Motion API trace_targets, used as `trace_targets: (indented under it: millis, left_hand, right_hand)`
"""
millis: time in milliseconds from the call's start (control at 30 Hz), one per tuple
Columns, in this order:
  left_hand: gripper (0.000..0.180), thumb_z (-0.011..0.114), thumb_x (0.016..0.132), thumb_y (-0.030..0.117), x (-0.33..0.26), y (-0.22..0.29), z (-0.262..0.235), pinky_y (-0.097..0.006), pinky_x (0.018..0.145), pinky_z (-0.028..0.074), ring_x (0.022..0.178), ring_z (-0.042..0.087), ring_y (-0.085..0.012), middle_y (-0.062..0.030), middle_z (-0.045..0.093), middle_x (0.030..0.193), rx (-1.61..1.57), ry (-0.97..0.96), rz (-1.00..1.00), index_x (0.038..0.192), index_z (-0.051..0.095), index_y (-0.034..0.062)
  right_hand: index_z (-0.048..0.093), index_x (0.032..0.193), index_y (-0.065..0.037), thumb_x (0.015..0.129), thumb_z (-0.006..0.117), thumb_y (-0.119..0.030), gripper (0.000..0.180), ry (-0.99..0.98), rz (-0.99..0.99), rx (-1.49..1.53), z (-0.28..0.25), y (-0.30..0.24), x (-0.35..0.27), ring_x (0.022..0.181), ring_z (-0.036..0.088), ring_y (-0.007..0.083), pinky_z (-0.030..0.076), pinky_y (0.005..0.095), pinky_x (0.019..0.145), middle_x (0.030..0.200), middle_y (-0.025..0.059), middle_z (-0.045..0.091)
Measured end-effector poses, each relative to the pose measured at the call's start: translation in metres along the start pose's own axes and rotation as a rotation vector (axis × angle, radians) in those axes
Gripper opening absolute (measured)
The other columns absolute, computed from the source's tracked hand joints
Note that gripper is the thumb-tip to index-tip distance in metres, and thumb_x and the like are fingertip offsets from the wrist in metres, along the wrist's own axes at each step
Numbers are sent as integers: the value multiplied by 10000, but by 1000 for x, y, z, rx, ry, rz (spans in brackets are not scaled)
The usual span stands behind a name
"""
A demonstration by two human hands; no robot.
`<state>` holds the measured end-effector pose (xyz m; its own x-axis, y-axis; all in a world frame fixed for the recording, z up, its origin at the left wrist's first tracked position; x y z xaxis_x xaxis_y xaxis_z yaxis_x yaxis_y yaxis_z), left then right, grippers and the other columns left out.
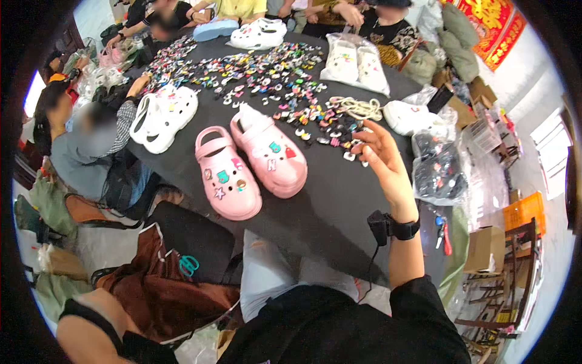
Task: The person removes pink clogs from a plastic bag, wipes them with a cloth, and inserts decorative charms into the holes. After trimming a plastic fastener with shears, the person repeats the process with a pair of black clogs.
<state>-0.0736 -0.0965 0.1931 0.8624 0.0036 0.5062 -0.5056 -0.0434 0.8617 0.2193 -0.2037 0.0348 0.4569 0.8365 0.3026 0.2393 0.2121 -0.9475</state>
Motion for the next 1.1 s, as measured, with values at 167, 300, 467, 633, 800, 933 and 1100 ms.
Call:
trace_targets:
  millis: [167,300,467,633,800,933,1100]
  left_hand:
    - [363,522,928,361,-5,14,-1,-507,887,437,1046,576,-265,-153,587,1124,13,-18,130,1122,562,57]
    - [357,524,925,360,-15,53,-19,-502,878,439,1034,579,-262,-148,590,1115,197,1,290,1113,566,59]
    - [350,526,921,359,-8,98,-17,-496,867,441,1020,584,-258,-143,595,1104,389,-14,533,1102,570,62]
    - [344,529,917,358,-30,96,-3,-490,855,444,1005,589,-255,-137,599,1093,325,28,478,1092,575,66]
    - [337,531,913,357,-37,109,-4,-484,844,446,991,593,-251,-132,603,1082,370,35,463,1081,579,69]
    - [332,533,909,356,-45,100,1,-480,835,448,979,597,-248,-127,606,1073,299,43,440,1072,583,71]
    - [325,535,905,355,-48,78,11,-474,823,451,965,602,-245,-122,611,1062,237,80,450,1061,588,74]
  right_hand:
    - [361,1387,-55,970,517,-153,456,-8,54,18,-11,-4,12,1011,591,169,448,286,878,1218,113,549]
    - [344,1402,-64,967,536,-181,490,-77,153,-14,2,21,33,998,594,159,459,281,838,1257,115,535]
    - [497,1283,-37,897,640,-109,417,-230,82,-291,-1,107,70,964,588,104,486,266,795,1045,34,626]
    - [637,1087,-23,820,669,-293,381,-376,30,-932,76,165,118,937,630,329,490,394,836,1024,200,648]
    - [680,955,-44,707,757,-215,310,-338,43,-1016,56,206,142,923,629,337,500,416,808,928,177,662]
    - [682,997,-29,773,743,-216,298,-160,7,-628,21,184,131,727,658,225,511,329,654,859,132,695]
    - [609,1114,-44,861,650,-75,257,-273,256,166,50,108,79,853,581,86,465,245,719,1065,19,654]
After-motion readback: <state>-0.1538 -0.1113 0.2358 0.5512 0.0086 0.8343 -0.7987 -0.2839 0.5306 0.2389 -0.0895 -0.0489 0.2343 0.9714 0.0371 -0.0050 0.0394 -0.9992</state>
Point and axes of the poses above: each hand's wrist, its own x-axis towards the middle knuckle, its own z-axis out of the palm, y = z × x, the point moved 8 cm from there along x, towards the middle knuckle
